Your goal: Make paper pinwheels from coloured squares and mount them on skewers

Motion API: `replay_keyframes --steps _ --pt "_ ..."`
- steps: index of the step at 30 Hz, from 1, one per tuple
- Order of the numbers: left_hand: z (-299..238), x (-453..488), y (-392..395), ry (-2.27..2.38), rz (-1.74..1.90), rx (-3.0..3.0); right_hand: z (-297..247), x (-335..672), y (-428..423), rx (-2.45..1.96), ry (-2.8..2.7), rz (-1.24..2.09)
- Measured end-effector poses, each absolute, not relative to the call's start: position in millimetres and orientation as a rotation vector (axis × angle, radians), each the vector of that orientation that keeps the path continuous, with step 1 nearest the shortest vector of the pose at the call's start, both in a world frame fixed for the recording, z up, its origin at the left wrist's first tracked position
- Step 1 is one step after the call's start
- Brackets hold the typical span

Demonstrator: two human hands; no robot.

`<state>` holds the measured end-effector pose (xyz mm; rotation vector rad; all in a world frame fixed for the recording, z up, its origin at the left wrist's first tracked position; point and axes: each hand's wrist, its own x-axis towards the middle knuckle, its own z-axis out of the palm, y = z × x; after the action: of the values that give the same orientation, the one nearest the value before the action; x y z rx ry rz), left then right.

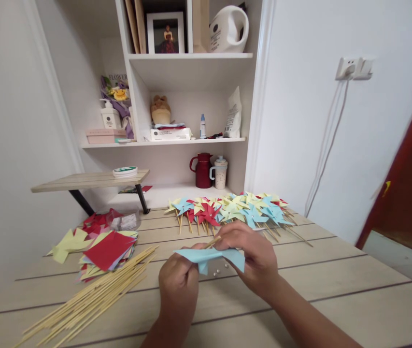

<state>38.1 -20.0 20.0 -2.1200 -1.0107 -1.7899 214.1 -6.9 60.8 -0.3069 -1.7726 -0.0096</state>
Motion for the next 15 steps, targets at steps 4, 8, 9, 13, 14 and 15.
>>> replay_keyframes --steps 4,8,9,13,14,15 --pt "19.3 37.7 -18.9 -1.001 -1.782 -2.129 60.5 214.3 -6.8 -0.31 -1.772 -0.015" --pt "17.8 37.5 -18.7 -1.009 -1.782 -2.131 61.3 214.2 -7.4 -0.317 -1.776 -0.019" --pt "17.5 37.5 -18.9 -1.014 -1.782 -2.133 61.5 214.1 -7.5 -0.316 -1.775 -0.022" --pt "17.4 38.1 -19.2 -1.03 -1.792 -2.141 61.8 213.6 -7.6 -0.311 -1.772 -0.022" --pt "17.7 38.3 -19.1 -1.033 -1.796 -2.141 61.7 213.6 -7.6 -0.314 -1.772 -0.018" --pt "18.0 38.6 -19.1 -1.034 -1.8 -2.14 61.5 213.6 -7.6 -0.316 -1.771 -0.015"
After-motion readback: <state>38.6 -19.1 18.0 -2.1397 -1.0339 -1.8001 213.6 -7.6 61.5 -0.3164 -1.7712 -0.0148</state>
